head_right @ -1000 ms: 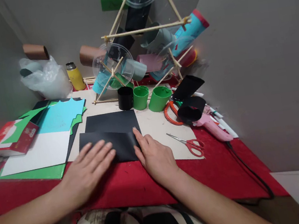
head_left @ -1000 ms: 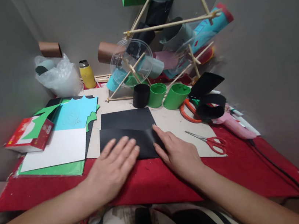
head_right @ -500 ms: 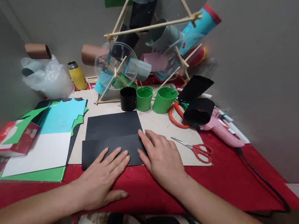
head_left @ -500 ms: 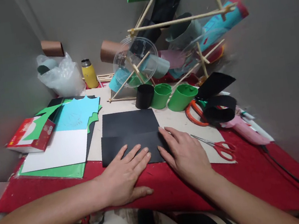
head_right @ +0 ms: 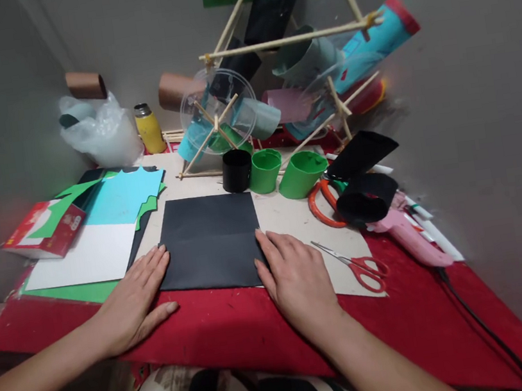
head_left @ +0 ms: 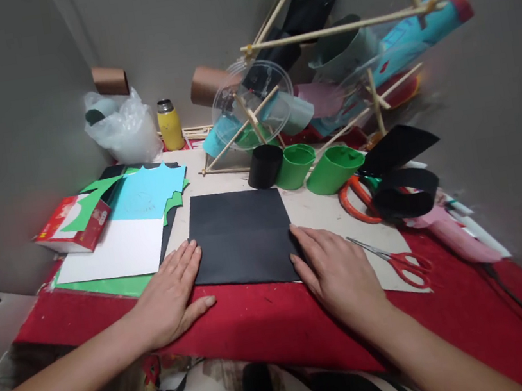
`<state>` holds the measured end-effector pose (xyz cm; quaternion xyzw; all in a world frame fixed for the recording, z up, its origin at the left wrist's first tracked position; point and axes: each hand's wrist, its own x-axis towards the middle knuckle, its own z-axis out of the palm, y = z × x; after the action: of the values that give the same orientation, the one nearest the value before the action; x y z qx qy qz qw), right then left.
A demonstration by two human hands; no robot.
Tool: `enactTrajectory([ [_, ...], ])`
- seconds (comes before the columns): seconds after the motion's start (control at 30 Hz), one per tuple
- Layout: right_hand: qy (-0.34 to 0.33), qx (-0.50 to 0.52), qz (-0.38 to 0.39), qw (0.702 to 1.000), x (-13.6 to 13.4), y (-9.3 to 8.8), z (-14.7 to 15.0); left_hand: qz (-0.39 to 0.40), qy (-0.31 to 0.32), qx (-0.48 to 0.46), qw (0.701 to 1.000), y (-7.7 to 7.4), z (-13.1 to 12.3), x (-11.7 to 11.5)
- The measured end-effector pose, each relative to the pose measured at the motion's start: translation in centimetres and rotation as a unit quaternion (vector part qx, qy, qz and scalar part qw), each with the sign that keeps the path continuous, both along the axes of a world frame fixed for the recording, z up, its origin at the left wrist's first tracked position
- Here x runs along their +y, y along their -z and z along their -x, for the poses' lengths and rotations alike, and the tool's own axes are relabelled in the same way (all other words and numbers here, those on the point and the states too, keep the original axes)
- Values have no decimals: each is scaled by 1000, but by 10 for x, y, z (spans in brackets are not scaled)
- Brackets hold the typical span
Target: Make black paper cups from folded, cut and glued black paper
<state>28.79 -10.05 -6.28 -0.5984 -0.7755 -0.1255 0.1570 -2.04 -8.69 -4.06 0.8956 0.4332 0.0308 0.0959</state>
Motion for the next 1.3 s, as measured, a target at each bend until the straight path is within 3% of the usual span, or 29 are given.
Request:
enactTrajectory([
  [0.07, -3, 8, -4, 1000, -1, 1, 0, 29, -53, -72, 996, -3, -4, -4],
  [0.13, -9, 21, -5, 1000, -3, 2, 0, 81, -124, -189, 971, -12, -8, -7],
  [0.2, -17, 39, -3, 999, -4, 3, -1, 170, -196, -318, 912, -24, -12, -8],
  [0.33, -30, 75, 2, 997, -5, 6, -4, 331, -320, -477, 749, -43, -15, -10],
  [0.43, -36, 94, 7, 995, -6, 6, -5, 371, -353, -515, 688, -45, -18, -10],
  [0.5, -40, 107, 12, 993, -6, 5, -5, 387, -345, -521, 678, -44, -22, -10],
  [0.77, -59, 173, 30, 983, -14, 3, -6, 442, -295, -477, 700, -38, -34, -2],
  [0.9, -60, 208, 44, 975, -14, 4, -9, 428, -280, -460, 726, -30, -35, 2],
  [1.0, -48, 271, 56, 960, -13, 5, -12, 424, -280, -474, 719, -33, -32, 1],
  [1.13, 1, 437, 122, 891, -13, -1, -15, 428, -258, -513, 698, -44, -24, -7],
  [1.3, 55, 611, 260, 745, -18, -22, -14, 474, -277, -527, 649, -43, -9, -20],
])
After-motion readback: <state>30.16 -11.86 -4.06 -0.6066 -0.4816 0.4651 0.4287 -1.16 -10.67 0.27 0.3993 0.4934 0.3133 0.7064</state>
